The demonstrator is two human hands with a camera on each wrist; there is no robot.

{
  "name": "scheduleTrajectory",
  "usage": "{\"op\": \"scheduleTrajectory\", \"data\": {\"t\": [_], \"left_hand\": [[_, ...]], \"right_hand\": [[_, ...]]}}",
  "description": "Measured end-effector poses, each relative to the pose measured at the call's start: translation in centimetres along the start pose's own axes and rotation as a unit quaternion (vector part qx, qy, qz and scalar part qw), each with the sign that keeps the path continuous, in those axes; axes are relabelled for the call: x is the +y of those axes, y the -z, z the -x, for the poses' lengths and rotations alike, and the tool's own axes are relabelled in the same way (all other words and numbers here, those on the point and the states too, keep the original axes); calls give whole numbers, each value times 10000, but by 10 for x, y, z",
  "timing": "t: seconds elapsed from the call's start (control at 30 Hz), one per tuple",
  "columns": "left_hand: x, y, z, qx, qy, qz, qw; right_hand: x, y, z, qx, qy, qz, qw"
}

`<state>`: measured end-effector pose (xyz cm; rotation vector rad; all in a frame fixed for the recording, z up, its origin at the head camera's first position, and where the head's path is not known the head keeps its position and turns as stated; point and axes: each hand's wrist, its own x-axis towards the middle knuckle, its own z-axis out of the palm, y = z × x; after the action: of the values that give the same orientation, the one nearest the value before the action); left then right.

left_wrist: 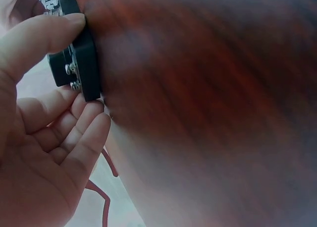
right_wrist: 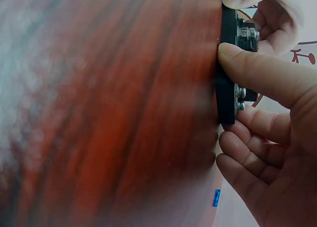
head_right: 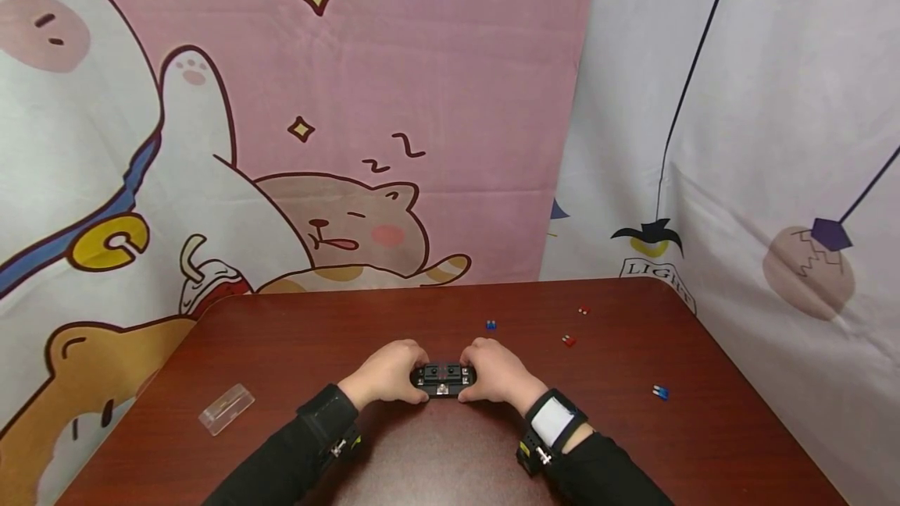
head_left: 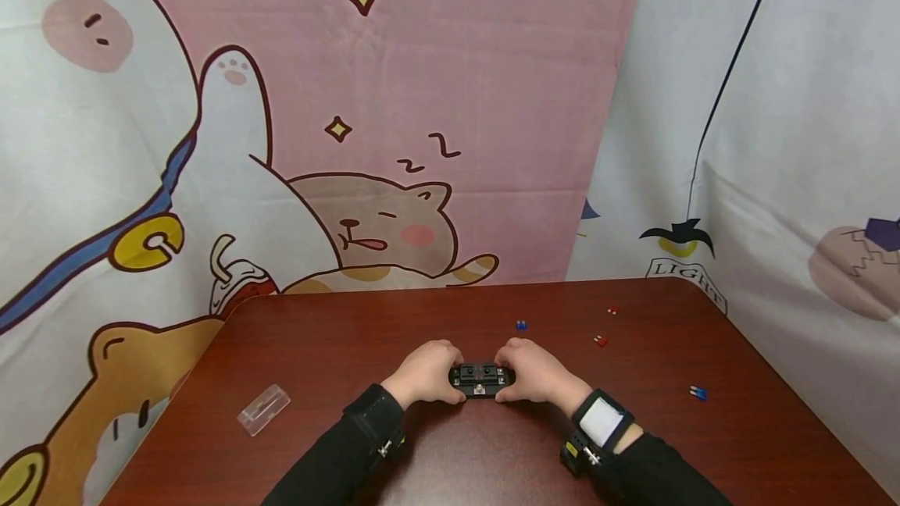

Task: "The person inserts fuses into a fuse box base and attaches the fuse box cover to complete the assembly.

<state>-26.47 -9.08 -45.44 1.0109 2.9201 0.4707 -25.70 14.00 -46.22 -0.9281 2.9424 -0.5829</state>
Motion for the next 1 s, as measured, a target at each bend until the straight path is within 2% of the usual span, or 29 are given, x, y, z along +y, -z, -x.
{"op": "scheduleTrajectory", "data": {"t": [0.43, 0.73, 1.0], "left_hand": [[4, 4, 1, -103, 244, 152, 9995], [-2, 3, 5, -172, 444, 435, 9979], [-1, 4, 5, -106, 399, 370, 9985]], "right_hand": [[1, 1, 1, -74, -51, -142, 9999], [-3, 2, 1, -103, -22, -131, 9999], [2, 13, 5, -216, -33, -504, 9985]]}}
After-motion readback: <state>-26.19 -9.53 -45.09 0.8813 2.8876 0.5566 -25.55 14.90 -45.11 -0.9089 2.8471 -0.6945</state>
